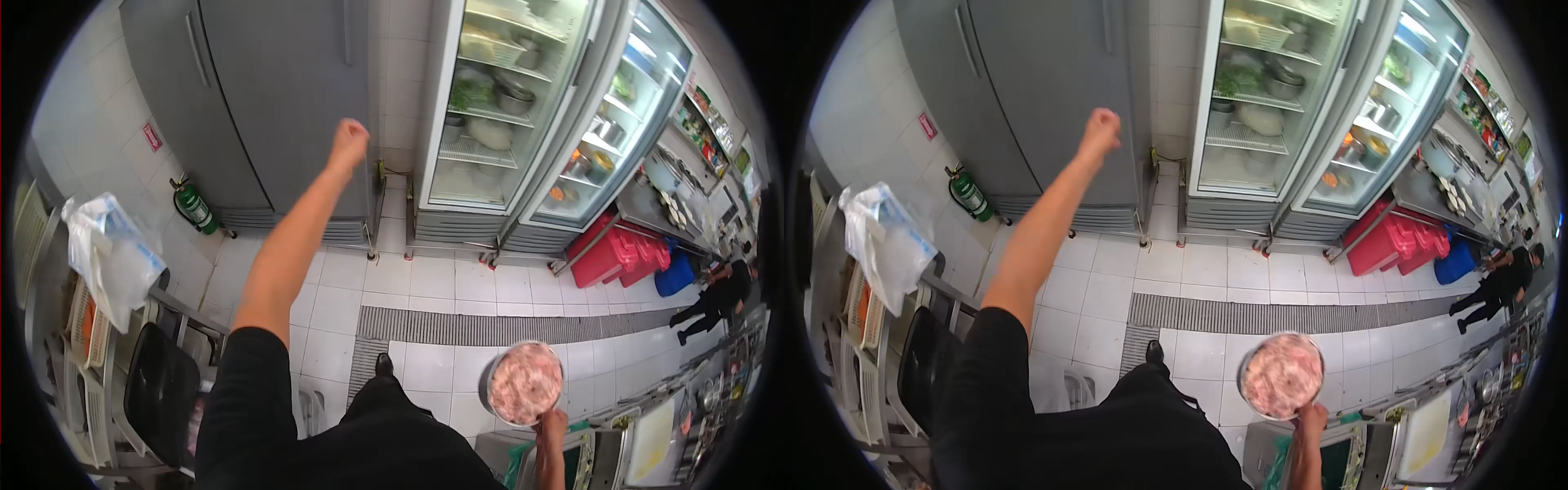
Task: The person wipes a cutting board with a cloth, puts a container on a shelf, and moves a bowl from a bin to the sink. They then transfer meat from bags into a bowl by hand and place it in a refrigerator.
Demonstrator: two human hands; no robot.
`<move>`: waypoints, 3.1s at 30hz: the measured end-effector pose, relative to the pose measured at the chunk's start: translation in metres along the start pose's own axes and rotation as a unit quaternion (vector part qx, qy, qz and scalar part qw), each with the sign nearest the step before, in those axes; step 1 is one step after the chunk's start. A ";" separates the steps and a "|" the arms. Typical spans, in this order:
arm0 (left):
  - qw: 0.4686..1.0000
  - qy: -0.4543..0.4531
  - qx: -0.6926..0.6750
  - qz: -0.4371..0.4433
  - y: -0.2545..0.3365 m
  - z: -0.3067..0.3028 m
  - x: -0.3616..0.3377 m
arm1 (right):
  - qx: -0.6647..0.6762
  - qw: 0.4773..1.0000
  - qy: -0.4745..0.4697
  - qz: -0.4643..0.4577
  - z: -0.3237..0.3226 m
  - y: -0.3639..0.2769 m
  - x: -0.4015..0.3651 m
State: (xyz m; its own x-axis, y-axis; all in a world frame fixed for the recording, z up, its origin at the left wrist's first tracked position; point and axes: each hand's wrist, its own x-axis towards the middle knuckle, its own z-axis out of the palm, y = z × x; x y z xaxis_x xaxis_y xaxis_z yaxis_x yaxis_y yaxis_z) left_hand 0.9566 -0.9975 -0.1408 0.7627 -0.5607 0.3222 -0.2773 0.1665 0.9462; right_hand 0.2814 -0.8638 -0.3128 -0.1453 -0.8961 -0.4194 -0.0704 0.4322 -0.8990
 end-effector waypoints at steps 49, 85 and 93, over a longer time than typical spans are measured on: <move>0.968 0.238 0.067 0.037 -0.081 -0.246 0.188 | 0.002 0.940 -0.312 0.137 0.735 -0.144 0.164; 0.978 0.007 0.176 -0.114 -0.345 -0.200 0.278 | 0.024 0.974 -0.192 0.121 0.731 -0.113 0.146; 0.778 -0.107 -0.374 -0.493 -0.323 -0.152 0.115 | -0.015 0.961 -0.265 0.077 0.795 -0.139 0.147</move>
State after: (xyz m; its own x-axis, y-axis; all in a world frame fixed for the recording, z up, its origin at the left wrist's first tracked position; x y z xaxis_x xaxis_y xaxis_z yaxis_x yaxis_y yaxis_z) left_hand 1.2226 -0.9922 -0.4049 0.2531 -0.8235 -0.5077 0.8595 -0.0493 0.5087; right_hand 1.0540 -1.1363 -0.3491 0.3669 -0.7432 -0.5595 -0.1183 0.5592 -0.8205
